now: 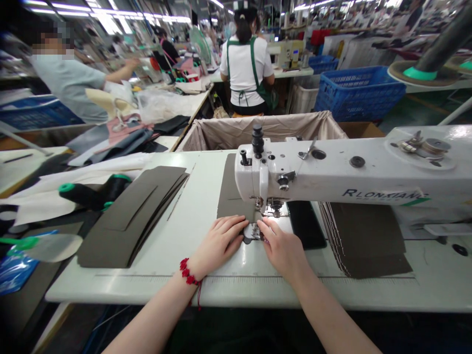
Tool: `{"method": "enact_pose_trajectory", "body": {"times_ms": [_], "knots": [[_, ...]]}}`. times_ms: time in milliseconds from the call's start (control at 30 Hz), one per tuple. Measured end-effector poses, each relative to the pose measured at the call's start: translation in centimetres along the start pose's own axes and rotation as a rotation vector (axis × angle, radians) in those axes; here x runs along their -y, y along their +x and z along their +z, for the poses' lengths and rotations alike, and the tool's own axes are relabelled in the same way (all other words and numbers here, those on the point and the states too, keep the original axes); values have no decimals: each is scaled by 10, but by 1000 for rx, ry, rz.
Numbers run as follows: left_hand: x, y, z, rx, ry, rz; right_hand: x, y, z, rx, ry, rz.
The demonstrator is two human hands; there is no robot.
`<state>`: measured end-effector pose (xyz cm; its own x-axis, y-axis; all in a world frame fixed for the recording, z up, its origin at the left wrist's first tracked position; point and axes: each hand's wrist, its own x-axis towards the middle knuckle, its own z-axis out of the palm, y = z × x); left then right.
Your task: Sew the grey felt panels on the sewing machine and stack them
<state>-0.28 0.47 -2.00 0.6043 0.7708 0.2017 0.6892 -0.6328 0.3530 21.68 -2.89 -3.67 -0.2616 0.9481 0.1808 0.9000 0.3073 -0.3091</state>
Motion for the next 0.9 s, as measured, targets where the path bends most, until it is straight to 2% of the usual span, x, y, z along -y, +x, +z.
{"method": "enact_pose_trajectory", "body": {"times_ms": [333, 900], "knots": [[1, 4, 4, 28, 75, -43, -1, 0, -1, -31, 26, -16], [2, 3, 3, 1, 61, -49, 0, -1, -1, -25, 5, -10]]}}
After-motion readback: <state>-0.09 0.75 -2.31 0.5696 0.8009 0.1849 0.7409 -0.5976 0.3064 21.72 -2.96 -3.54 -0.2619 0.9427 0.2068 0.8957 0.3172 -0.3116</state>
